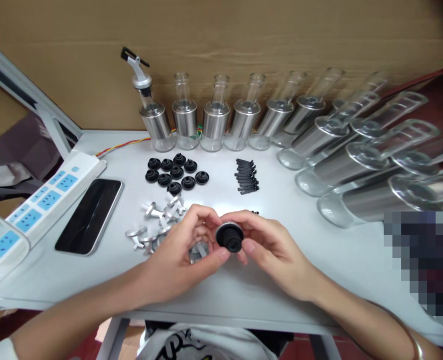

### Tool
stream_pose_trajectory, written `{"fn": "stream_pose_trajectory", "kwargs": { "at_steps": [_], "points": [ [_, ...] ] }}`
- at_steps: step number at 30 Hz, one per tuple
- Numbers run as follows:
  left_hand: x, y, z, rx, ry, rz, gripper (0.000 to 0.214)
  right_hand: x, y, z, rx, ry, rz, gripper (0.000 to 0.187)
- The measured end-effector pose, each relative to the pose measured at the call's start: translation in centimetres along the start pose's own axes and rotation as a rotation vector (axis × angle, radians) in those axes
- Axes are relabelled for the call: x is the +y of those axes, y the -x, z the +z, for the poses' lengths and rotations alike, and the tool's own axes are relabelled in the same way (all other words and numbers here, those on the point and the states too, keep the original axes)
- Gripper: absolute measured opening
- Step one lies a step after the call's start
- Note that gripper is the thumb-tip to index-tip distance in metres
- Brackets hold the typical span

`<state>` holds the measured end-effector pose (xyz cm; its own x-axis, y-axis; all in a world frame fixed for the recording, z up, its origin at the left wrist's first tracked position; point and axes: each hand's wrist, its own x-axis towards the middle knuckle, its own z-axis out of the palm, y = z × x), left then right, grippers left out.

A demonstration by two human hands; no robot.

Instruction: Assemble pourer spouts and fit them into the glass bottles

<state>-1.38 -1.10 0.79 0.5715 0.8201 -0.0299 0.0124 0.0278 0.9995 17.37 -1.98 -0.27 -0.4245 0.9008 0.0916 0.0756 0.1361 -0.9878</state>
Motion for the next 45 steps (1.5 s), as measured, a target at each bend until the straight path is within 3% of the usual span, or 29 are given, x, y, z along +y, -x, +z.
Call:
{"fn": "stream_pose_trajectory", "kwargs": {
  "at_steps": [13,24,31,38,45],
  "points": [
    [-0.1,0.3,-0.7,-0.183,0.035,-0.061,0.032,-0.5,0.2,0.2,-0.034,0.052,0.071,0.031],
    [0.0,0.2,-0.5,-0.141,-0.073,-0.087,0.036,-0.9,-0.1,0.3,-0.043,0.112,0.059,0.029],
    [-0.2,0.2,-0.5,-0.121,-0.191,-0.036,0.035,-1.1,0.0,0.6,-0.047,0.107,0.074,0.032],
    [-0.5,0.2,0.1,-0.076,-0.341,0.062,0.041,-1.0,0.4,0.9,-0.07,0.159,0.149,0.022],
    [-0.4,0.5,0.4,-0.095,-0.349,0.091,0.042,-0.7,0.7,1.0,-0.101,0.141,0.146,0.019]
  ]
}}
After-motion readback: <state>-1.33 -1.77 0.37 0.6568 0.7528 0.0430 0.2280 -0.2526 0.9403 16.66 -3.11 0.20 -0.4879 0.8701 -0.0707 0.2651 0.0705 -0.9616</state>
